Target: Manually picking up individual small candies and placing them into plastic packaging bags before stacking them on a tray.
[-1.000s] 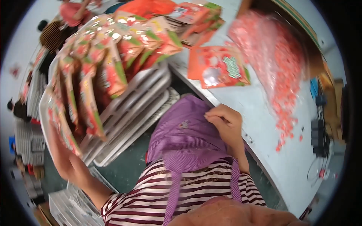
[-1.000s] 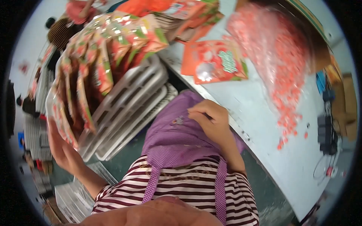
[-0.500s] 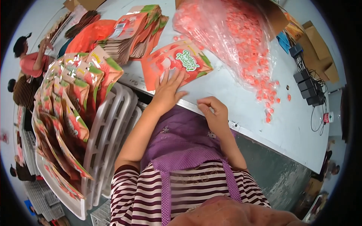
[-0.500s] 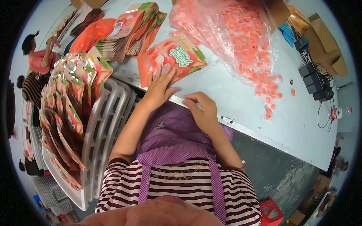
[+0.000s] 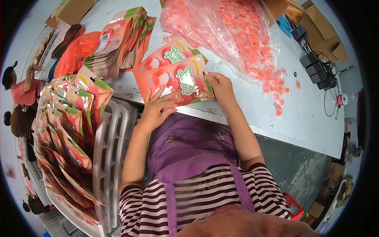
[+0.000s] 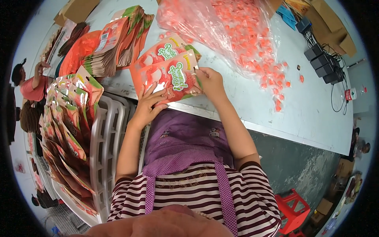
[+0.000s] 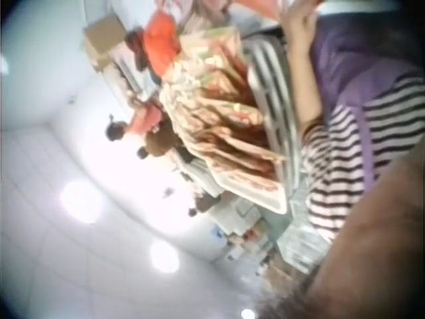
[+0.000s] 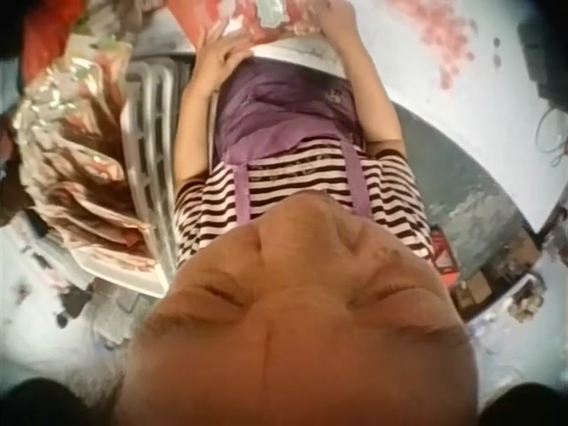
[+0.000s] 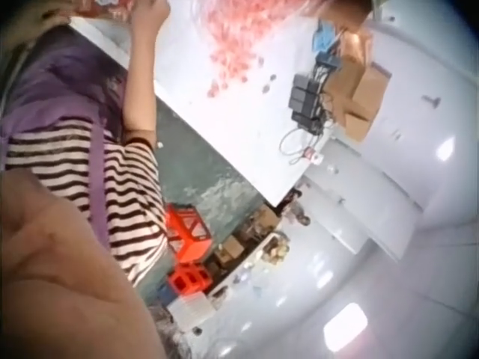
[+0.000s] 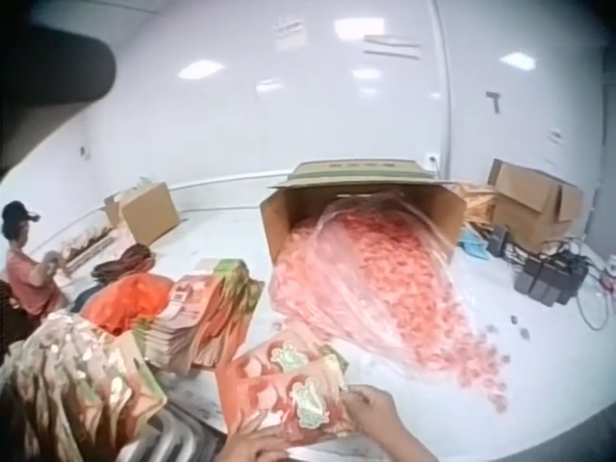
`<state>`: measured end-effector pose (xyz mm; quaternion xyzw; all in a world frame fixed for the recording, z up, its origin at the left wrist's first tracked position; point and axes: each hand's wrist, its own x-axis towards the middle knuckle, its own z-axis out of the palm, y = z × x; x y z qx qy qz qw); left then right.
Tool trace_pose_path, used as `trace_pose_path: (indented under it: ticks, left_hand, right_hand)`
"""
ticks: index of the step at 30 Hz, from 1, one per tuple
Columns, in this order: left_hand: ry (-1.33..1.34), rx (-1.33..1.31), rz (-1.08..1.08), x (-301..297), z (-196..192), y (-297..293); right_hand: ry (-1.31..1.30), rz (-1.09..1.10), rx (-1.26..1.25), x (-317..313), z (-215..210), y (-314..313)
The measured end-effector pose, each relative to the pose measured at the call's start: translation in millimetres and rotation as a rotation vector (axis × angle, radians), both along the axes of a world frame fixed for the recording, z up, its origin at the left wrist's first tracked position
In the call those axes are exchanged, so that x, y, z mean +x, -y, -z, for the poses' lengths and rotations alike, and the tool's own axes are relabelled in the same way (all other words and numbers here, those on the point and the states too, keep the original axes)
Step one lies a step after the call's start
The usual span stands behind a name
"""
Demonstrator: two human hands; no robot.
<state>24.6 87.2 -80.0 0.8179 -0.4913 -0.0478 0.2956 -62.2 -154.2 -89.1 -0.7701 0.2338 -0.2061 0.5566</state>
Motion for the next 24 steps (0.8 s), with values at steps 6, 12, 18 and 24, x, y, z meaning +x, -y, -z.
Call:
trace_pose_path:
  ticks: [6,12,18,24]
  left_hand:
    - [-0.069,-0.126,-0.042,-5,-4,7]
    - [-0.84,-0.647,-0.211,-63,-37,46]
    - [-0.953,-0.636,-0.194,-70,-53,42]
    - [-0.816,-0.509,-0.2,-68,-48,23]
  right_hand:
    - [-0.092,-0.044,0.081,-10,-23,-12]
    - [0.109,-0.103,0.145,-39,-59,-65]
    - [0.264,-0.236,-0.327,-48,-54,-68]
    - [0.305,-0.264,0.1,-52,-46,-47]
